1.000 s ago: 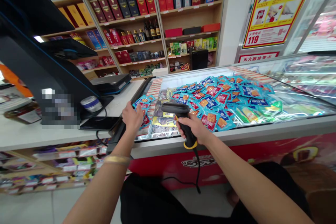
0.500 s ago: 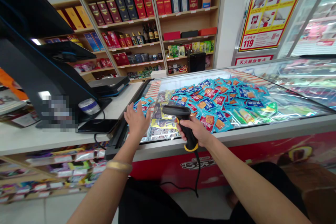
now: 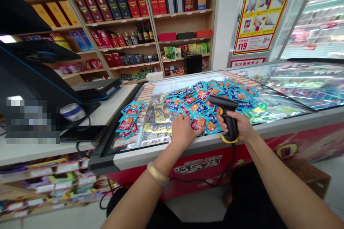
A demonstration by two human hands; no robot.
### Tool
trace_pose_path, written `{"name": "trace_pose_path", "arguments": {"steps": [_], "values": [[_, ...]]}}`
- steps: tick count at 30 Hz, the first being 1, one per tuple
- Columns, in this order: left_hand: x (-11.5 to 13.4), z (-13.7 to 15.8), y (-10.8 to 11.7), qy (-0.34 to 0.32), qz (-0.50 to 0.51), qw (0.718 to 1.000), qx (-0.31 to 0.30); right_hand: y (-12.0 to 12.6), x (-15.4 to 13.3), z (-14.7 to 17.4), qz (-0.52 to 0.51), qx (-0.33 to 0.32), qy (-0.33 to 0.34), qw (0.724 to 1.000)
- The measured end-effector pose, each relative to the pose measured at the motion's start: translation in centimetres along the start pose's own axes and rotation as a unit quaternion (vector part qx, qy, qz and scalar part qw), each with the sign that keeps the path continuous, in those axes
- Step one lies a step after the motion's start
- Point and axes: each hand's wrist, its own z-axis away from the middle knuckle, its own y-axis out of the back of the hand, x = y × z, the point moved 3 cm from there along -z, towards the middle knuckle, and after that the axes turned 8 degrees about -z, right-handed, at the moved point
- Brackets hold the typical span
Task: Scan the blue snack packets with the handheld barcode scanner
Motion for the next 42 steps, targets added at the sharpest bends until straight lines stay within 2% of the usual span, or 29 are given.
{"name": "trace_pose_path", "arguments": {"steps": [2,4,7,8,10,14,16,21,23,27,32,42], "values": [[-0.1,0.0,-0.2,0.002,0.016,1.000,-0.011,0.4,0.2,0.0,-0.005,-0.001,-0.013,1.000],[-0.7,-0.1,-0.3,0.012,0.075,0.997,-0.010,0.5,0.4,0.0,0.001,-0.004,-0.027,1.000],[-1.7,-0.2,-0.8,0.032,0.248,0.968,-0.003,0.2,0.7,0.0,0.011,-0.007,-0.037,0.999],[-2.1,-0.3,-1.0,0.042,0.320,0.947,-0.005,0.2,0.7,0.0,0.012,-0.005,-0.039,0.999],[-2.7,-0.3,-1.4,0.077,0.461,0.884,-0.016,0.1,0.7,0.1,0.012,-0.001,-0.040,0.999],[-3.7,-0.4,-1.6,0.207,0.667,0.715,-0.034,0.0,0.5,0.2,0.027,-0.008,-0.036,0.999],[-3.9,-0.5,-1.2,0.252,0.717,0.649,-0.041,-0.1,0.5,0.3,0.036,-0.011,-0.035,0.999],[-3.9,-0.5,-0.1,0.331,0.776,0.535,-0.051,-1.3,1.5,0.2,0.016,-0.039,-0.034,0.999],[-3.8,-0.5,0.1,0.350,0.787,0.506,-0.055,-2.2,2.3,0.2,0.014,-0.054,-0.034,0.998],[-3.7,-0.5,0.2,0.353,0.798,0.485,-0.056,-3.7,3.5,0.1,0.040,-0.084,-0.046,0.995],[-3.7,-0.5,0.0,0.343,0.801,0.488,-0.054,-4.5,3.7,0.2,0.084,-0.095,-0.062,0.990],[-3.8,-0.6,-0.6,0.366,0.792,0.486,-0.047,-4.7,3.7,0.2,0.096,-0.096,-0.064,0.989]]}}
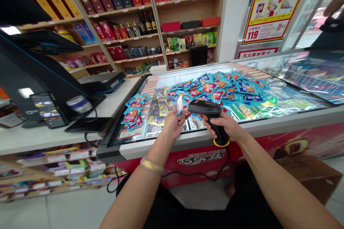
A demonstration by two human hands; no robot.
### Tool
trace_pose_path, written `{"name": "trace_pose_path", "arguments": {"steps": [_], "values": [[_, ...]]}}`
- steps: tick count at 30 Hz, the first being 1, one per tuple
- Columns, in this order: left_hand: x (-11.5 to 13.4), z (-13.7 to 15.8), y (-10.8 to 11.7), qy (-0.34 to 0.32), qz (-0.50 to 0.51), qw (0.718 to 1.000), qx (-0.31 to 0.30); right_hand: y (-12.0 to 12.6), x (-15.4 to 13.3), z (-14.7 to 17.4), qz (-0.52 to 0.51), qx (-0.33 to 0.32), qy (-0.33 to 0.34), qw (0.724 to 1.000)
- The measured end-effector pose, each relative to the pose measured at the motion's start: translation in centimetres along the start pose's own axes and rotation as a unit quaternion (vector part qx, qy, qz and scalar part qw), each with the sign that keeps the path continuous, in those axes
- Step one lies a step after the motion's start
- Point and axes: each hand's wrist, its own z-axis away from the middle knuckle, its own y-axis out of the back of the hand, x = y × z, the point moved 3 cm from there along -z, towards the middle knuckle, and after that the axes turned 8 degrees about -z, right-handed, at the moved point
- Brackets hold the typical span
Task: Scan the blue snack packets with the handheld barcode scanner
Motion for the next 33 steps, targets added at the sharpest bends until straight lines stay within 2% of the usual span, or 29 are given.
{"name": "trace_pose_path", "arguments": {"steps": [3,6,8,10,11,13,15,17,20,22,23,25,27,30,33], "values": [[-0.2,0.4,-0.2,-0.023,-0.023,0.999,-0.014,0.2,0.0,0.2,0.001,0.012,0.007,1.000],[0.8,0.6,0.8,-0.099,-0.067,0.993,0.006,-0.2,0.1,0.3,-0.007,0.029,0.012,0.999],[2.7,0.4,2.8,-0.174,-0.113,0.976,0.066,-1.0,0.2,0.0,-0.011,0.033,0.013,0.999],[5.5,0.1,5.7,-0.249,-0.180,0.938,0.163,-2.3,0.5,-0.9,-0.015,0.032,0.012,0.999],[7.1,0.0,7.4,-0.289,-0.222,0.906,0.215,-3.1,0.7,-1.5,-0.018,0.030,0.009,0.999],[10.2,-0.1,10.6,-0.345,-0.331,0.822,0.309,-5.0,1.4,-3.1,-0.029,0.028,0.004,0.999],[12.4,-0.2,13.0,-0.350,-0.455,0.736,0.359,-6.9,2.2,-4.9,-0.047,0.027,0.001,0.999],[13.2,-0.3,14.4,-0.306,-0.588,0.656,0.361,-8.6,3.2,-6.5,-0.058,0.027,-0.022,0.998],[12.4,-0.5,15.1,-0.228,-0.753,0.537,0.304,-10.0,4.5,-8.0,-0.094,0.035,-0.062,0.993],[11.6,-0.7,15.1,-0.205,-0.808,0.480,0.273,-10.3,5.1,-8.4,-0.129,0.039,-0.087,0.987],[11.4,-0.8,15.0,-0.200,-0.822,0.462,0.267,-10.3,5.3,-8.5,-0.143,0.040,-0.098,0.984],[11.4,-1.2,14.9,-0.192,-0.831,0.448,0.268,-10.1,5.5,-8.5,-0.163,0.041,-0.115,0.979],[11.7,-1.7,14.8,-0.185,-0.833,0.446,0.269,-10.0,5.6,-8.3,-0.171,0.041,-0.118,0.977],[12.1,-2.0,14.4,-0.190,-0.831,0.444,0.277,-9.9,5.4,-7.9,-0.162,0.033,-0.096,0.982],[12.2,-1.3,13.8,-0.232,-0.814,0.434,0.309,-9.3,4.6,-7.0,-0.142,0.027,-0.062,0.988]]}}
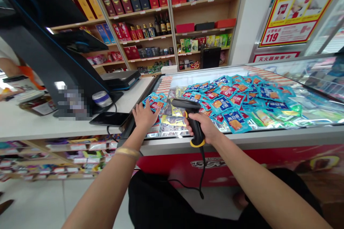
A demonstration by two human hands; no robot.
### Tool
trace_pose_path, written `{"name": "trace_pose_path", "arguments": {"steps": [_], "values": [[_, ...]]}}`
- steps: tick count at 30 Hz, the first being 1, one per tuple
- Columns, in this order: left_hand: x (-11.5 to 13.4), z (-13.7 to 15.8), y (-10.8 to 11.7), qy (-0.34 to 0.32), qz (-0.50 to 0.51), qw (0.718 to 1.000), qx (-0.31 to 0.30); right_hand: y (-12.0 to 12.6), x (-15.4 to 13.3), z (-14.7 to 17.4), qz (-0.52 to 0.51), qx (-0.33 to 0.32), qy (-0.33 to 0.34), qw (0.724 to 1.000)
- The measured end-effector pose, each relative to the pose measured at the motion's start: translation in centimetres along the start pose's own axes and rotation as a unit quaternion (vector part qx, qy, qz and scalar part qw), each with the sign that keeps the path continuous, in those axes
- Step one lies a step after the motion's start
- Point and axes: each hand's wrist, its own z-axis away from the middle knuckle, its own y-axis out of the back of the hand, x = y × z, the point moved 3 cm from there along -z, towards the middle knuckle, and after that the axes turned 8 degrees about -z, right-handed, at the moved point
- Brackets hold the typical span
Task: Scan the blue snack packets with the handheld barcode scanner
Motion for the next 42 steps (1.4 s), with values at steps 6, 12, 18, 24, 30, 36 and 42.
{"name": "trace_pose_path", "arguments": {"steps": [6,12,18,24,30,36,42], "values": [[2.7,1.1,1.4,-0.026,0.076,0.993,0.086,3.4,-4.2,3.7,0.018,0.025,0.071,0.997],[10.8,3.7,1.5,-0.212,0.241,0.946,0.053,8.1,-8.1,6.8,0.001,0.074,0.135,0.988],[16.2,6.9,0.5,-0.260,0.179,0.949,-0.020,10.2,-8.4,7.4,-0.027,0.094,0.135,0.986],[15.8,7.0,0.0,-0.269,0.226,0.936,0.015,10.3,-8.1,7.3,-0.051,0.085,0.131,0.986],[15.8,7.7,0.9,-0.281,0.267,0.922,0.025,10.3,-8.1,7.4,-0.044,0.086,0.135,0.986],[15.7,8.0,2.1,-0.299,0.354,0.886,-0.017,10.4,-8.0,7.4,-0.025,0.082,0.135,0.987],[15.0,6.8,0.4,-0.124,0.613,0.757,-0.190,10.6,-8.0,7.4,-0.010,0.086,0.125,0.988]]}}
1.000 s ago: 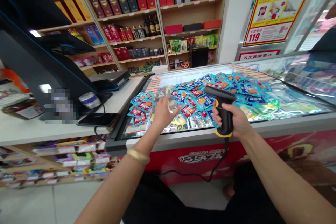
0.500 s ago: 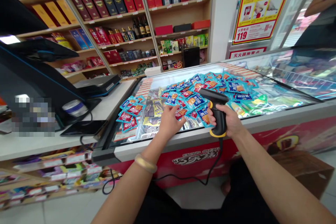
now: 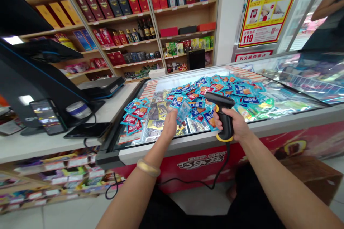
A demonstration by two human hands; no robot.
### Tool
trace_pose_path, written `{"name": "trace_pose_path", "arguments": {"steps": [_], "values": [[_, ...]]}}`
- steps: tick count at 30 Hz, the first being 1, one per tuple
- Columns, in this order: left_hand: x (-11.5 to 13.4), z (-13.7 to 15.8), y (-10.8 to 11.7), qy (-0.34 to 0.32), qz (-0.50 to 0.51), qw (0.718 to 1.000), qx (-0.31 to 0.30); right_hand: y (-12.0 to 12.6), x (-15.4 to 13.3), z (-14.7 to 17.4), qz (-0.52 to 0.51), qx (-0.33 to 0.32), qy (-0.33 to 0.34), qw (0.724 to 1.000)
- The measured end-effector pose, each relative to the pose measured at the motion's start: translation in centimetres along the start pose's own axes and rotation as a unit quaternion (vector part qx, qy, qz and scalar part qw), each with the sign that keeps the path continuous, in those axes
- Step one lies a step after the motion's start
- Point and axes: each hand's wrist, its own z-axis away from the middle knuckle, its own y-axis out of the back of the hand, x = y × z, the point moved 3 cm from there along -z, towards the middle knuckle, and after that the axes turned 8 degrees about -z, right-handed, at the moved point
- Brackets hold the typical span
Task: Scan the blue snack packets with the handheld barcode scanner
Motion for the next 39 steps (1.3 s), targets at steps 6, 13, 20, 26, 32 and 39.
{"name": "trace_pose_path", "arguments": {"steps": [6,13,20,26,32,39], "values": [[0.1,-0.4,-0.6,0.092,0.214,0.972,-0.028,-0.1,0.3,0.3,0.043,-0.040,-0.031,0.998],[0.7,-0.1,-1.0,0.065,0.185,0.980,-0.047,-0.2,0.7,0.6,0.095,-0.073,-0.026,0.992],[0.0,-0.3,-1.0,0.055,0.137,0.987,-0.059,-0.6,0.7,0.5,0.095,-0.095,-0.043,0.990],[-0.1,-0.2,-0.9,0.025,0.062,0.997,-0.040,-0.5,0.6,0.8,0.108,-0.068,-0.025,0.992],[1.4,1.5,5.5,-0.108,-0.218,0.950,0.196,-3.4,2.6,0.2,0.073,-0.089,-0.021,0.993],[-0.5,2.0,14.6,0.055,-0.563,0.799,0.204,-9.2,7.2,-2.4,0.019,-0.113,-0.076,0.991]]}}
